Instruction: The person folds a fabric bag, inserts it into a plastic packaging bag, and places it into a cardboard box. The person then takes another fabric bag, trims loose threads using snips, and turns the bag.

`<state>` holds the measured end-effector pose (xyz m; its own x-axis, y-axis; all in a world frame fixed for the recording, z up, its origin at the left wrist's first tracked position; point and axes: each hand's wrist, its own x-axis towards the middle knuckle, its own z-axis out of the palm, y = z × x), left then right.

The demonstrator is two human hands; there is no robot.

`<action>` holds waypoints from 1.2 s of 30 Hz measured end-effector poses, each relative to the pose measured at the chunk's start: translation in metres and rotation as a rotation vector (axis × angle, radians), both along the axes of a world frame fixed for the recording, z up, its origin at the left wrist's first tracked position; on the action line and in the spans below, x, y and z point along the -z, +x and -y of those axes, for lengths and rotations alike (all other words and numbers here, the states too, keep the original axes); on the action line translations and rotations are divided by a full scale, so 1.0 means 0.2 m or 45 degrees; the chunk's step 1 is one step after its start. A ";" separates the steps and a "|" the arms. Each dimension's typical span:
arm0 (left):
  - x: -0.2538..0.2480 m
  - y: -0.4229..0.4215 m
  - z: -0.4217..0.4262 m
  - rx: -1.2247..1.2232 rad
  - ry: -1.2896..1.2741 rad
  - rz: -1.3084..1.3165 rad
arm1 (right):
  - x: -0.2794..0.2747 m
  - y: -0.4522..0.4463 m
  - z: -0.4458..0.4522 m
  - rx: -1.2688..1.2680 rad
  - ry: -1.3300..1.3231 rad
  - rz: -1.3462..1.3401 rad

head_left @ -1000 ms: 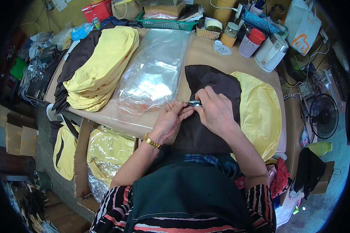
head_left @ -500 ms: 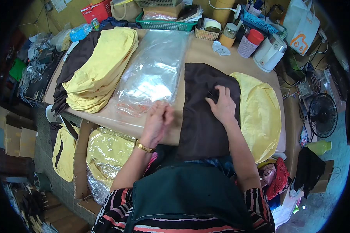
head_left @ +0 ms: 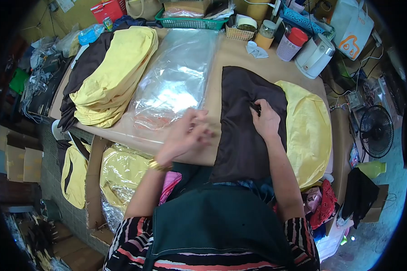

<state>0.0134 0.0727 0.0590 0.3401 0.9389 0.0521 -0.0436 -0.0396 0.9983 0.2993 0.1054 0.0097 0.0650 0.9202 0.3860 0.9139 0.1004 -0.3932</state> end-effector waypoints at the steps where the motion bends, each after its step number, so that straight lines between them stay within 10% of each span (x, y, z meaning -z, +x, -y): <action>1: 0.07 0.11 -0.02 -0.061 -0.011 0.002 | 0.00 0.00 0.00 -0.001 0.001 -0.002; 4: 0.16 0.29 -0.09 -0.065 -0.191 -0.221 | 0.01 0.01 0.00 -0.002 0.018 -0.008; 6: 0.21 0.33 -0.14 -0.122 0.417 -0.823 | 0.01 0.01 0.00 -0.019 0.023 -0.029; 22: 0.22 0.11 -0.10 0.138 0.104 -0.593 | -0.06 -0.33 -0.27 -0.151 -0.392 0.140; 26: 0.22 0.04 -0.11 0.252 0.098 -0.695 | 0.03 -0.31 -0.29 -0.140 0.012 -0.105; 32: 0.29 0.29 -0.19 -0.422 0.118 -0.153 | 0.07 -0.29 -0.31 -0.092 0.283 -0.331; 36: 0.27 0.29 -0.23 -0.135 0.071 -0.405 | 0.07 -0.26 -0.31 -0.022 0.116 -0.474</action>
